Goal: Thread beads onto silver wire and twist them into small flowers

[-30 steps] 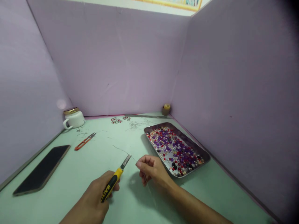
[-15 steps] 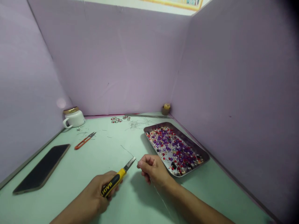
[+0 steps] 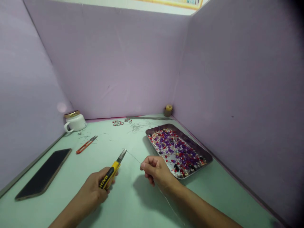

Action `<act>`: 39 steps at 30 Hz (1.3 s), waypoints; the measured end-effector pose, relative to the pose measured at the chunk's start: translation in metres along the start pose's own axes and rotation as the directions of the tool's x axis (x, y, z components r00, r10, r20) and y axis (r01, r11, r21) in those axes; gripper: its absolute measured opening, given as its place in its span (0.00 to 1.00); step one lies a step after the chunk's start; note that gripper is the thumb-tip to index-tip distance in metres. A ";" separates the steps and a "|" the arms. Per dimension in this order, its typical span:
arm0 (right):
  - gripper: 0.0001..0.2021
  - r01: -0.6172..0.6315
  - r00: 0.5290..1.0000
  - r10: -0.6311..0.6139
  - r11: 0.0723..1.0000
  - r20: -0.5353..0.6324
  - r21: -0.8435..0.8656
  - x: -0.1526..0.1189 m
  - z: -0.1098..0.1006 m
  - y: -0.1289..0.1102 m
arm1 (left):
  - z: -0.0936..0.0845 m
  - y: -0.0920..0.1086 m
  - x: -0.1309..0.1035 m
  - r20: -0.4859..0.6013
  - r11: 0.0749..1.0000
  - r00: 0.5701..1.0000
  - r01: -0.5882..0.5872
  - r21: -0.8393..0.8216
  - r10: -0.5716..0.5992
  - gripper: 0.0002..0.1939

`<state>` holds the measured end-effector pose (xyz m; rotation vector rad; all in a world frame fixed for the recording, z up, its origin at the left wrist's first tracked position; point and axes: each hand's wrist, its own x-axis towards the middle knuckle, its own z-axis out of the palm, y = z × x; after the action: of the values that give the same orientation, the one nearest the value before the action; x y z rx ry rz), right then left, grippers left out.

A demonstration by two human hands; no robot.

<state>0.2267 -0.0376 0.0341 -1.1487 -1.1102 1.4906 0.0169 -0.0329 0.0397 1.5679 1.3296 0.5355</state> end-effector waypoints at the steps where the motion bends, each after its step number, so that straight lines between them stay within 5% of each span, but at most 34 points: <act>1: 0.10 0.003 1.000 -0.003 1.000 0.000 -0.003 0.000 0.000 0.000 | 0.000 0.000 0.000 0.003 1.000 1.000 -0.005 -0.002 0.005 0.19; 13: 0.17 -0.054 0.991 0.047 0.997 0.126 0.049 0.002 -0.001 0.000 | 0.009 0.031 -0.024 0.095 0.962 0.989 -0.133 0.237 0.113 0.13; 20: 0.10 -0.163 0.987 0.162 0.960 0.022 0.226 0.004 -0.003 0.000 | 0.013 0.028 -0.023 0.209 0.991 0.973 -0.112 0.071 0.095 0.14; 31: 0.06 -0.227 0.974 0.216 0.938 0.072 0.264 0.001 -0.003 -0.001 | 0.014 0.027 -0.025 0.086 0.963 0.993 -0.100 0.252 0.081 0.17; 39: 0.09 -0.075 0.997 0.073 0.995 0.028 0.069 0.002 0.000 0.002 | 0.020 0.026 -0.024 0.077 0.982 0.995 -0.069 0.177 0.056 0.17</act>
<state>0.2259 -0.0365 0.0323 -1.1360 -1.0344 1.5930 0.0382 -0.0611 0.0596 1.7647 1.3062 0.4027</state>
